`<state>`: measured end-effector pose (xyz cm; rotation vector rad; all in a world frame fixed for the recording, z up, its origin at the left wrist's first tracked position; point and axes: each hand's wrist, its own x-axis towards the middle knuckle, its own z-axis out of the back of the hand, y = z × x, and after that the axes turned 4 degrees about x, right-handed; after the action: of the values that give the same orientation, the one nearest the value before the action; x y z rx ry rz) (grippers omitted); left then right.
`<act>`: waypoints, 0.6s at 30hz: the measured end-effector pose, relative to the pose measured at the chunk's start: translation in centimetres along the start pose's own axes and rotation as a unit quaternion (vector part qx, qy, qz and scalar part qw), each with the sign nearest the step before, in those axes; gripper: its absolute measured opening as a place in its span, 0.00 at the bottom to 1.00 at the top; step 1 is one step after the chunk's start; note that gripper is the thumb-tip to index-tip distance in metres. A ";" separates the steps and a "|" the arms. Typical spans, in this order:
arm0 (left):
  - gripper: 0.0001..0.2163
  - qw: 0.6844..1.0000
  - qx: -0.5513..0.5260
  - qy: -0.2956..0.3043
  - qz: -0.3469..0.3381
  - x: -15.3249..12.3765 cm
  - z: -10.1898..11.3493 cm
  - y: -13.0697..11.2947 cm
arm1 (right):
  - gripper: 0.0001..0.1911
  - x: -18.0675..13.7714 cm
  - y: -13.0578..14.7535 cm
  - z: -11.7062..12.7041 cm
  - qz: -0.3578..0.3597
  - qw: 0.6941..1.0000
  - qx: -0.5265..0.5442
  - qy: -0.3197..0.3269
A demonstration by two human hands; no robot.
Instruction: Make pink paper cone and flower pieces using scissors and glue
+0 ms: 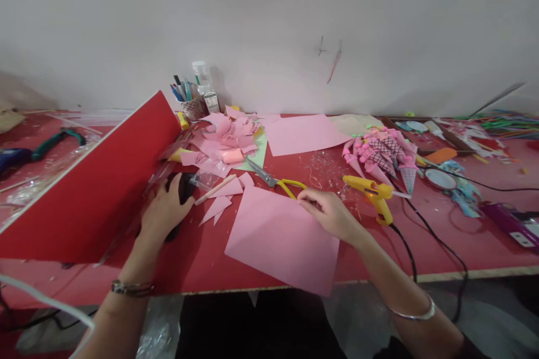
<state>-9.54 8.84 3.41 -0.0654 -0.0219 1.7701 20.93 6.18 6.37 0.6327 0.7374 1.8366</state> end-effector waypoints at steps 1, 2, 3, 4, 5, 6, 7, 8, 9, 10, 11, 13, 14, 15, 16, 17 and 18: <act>0.26 1.000 -0.015 0.010 0.007 0.2 0.0 -0.1 | 0.09 0.0 0.0 -0.1 0.000 1.000 0.001 0.002; 0.27 0.999 -0.032 0.023 0.015 0.3 0.1 -0.2 | 0.09 0.0 -0.1 -0.3 -0.001 1.000 0.003 0.004; 0.28 0.998 -0.048 0.035 0.024 0.3 0.1 -0.3 | 0.09 0.0 -0.1 -0.4 -0.002 1.000 0.005 0.005; 0.29 0.997 -0.058 0.040 0.031 0.3 0.2 -0.4 | 0.08 0.0 -0.2 -0.7 -0.004 1.000 0.006 0.008; 0.29 0.997 -0.059 0.030 0.034 0.1 0.3 -0.5 | 0.08 0.0 -0.2 -1.0 -0.005 1.000 0.008 0.012; 0.28 0.998 -0.055 0.009 0.030 -0.1 0.4 -0.6 | 0.08 0.1 -0.2 -1.2 -0.006 1.000 0.010 0.018; 0.27 0.998 -0.041 -0.032 0.022 -0.4 0.7 -0.7 | 0.08 0.2 -0.2 -1.5 -0.005 1.000 0.015 0.025; 0.26 0.996 -0.025 -0.088 0.003 -0.9 0.9 -0.9 | 0.08 0.2 -0.2 -1.8 -0.004 0.999 0.020 0.034; 0.25 0.990 -0.031 -0.140 -0.018 -1.3 1.2 -1.2 | 0.08 0.3 -0.1 -2.1 -0.002 0.999 0.025 0.042; 0.23 0.984 -0.054 -0.161 -0.054 -1.8 1.6 -1.6 | 0.08 0.5 0.0 -2.4 0.001 0.998 0.030 0.050; 0.21 0.975 -0.085 -0.179 -0.097 -2.3 1.9 -2.0 | 0.08 0.6 0.2 -2.7 0.007 0.998 0.033 0.058; 0.18 0.953 -0.146 -0.135 -0.229 -3.2 2.4 -3.2 | 0.08 0.8 0.6 -3.1 0.022 0.996 0.030 0.080; 0.17 0.940 -0.157 -0.064 -0.298 -3.7 2.6 -3.7 | 0.09 0.8 0.8 -3.3 0.030 0.995 0.026 0.091; 0.16 0.927 -0.160 0.000 -0.338 -4.0 2.7 -4.3 | 0.09 0.9 0.9 -3.5 0.038 0.994 0.021 0.100; 0.14 0.924 -0.158 0.057 -0.343 -4.3 2.8 -4.7 | 0.09 1.0 1.1 -3.6 0.046 0.993 0.016 0.108; 0.12 0.924 -0.147 0.105 -0.338 -4.5 2.8 -5.1 | 0.09 1.0 1.2 -3.6 0.051 0.992 0.011 0.116; 0.13 0.923 -0.140 0.134 -0.332 -4.7 2.8 -5.3 | 0.09 1.1 1.2 -3.6 0.052 0.991 0.005 0.122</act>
<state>-3.62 5.37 6.62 -0.4567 -0.0888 1.0558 17.24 6.16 4.89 0.4636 0.8884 2.0321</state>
